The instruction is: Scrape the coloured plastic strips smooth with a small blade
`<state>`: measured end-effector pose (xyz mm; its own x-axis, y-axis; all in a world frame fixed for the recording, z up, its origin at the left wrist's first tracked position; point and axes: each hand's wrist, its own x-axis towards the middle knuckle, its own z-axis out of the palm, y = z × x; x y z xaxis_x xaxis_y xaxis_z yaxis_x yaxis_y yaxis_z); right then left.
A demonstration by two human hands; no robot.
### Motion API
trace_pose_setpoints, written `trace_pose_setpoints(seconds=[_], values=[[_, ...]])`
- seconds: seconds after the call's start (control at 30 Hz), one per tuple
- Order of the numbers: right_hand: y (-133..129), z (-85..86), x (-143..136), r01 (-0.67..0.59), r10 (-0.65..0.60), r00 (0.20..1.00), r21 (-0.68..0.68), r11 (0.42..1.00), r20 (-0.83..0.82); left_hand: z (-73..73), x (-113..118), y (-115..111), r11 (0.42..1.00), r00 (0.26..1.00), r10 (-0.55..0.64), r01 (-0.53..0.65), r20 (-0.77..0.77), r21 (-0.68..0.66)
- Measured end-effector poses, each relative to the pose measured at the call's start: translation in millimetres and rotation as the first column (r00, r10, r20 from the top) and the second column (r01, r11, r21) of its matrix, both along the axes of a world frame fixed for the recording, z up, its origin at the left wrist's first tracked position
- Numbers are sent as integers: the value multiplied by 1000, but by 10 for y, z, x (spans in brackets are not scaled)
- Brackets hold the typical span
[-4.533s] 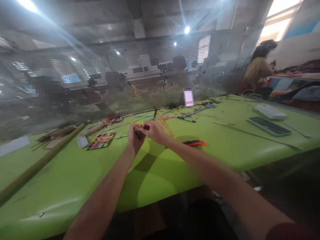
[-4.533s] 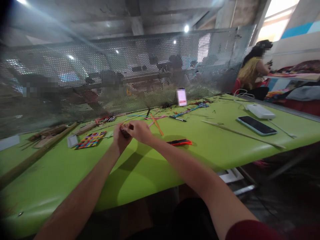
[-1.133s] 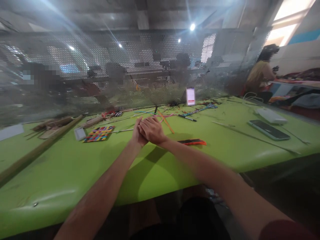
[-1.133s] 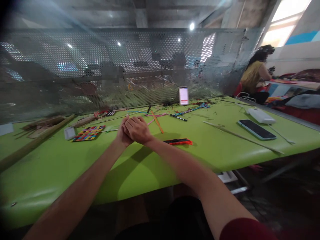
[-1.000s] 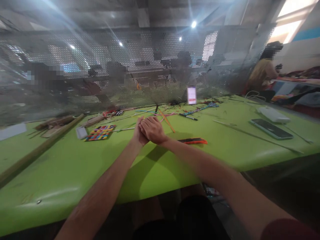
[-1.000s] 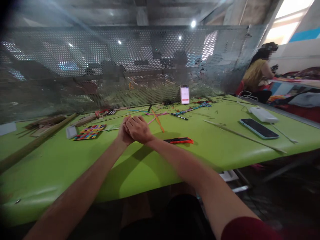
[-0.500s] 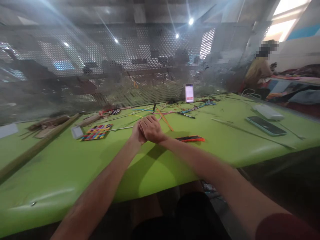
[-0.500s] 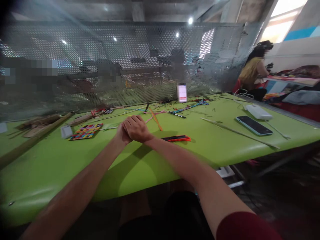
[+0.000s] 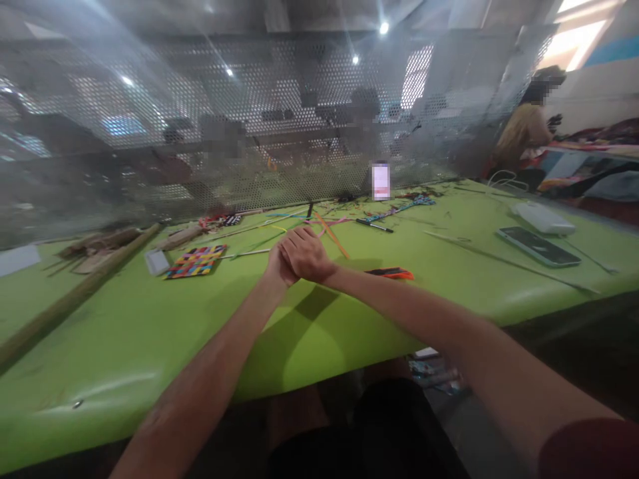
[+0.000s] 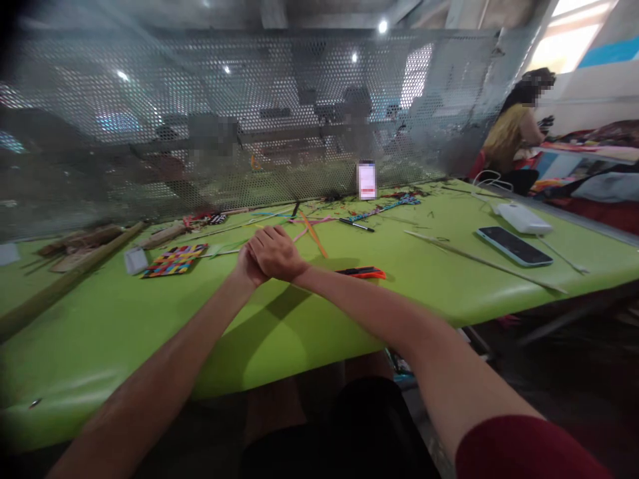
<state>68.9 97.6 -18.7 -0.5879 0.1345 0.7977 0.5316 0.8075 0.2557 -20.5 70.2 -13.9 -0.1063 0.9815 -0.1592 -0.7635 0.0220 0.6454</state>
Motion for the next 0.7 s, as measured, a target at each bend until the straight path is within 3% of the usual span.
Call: trace_pose_setpoints(seconds=[0.3, 0.43, 0.7], values=[[-70, -142, 87, -60, 51, 990, -64, 996, -134, 130, 171, -109, 997, 999, 43, -43, 6, -68], [-122, -151, 136, -85, 83, 975, -4, 996, -207, 134, 242, -167, 999, 999, 35, -35, 17, -33], [-108, -92, 132, -31, 29, 992, -13, 999, -120, 111, 196, -148, 999, 998, -24, 26, -65, 21]])
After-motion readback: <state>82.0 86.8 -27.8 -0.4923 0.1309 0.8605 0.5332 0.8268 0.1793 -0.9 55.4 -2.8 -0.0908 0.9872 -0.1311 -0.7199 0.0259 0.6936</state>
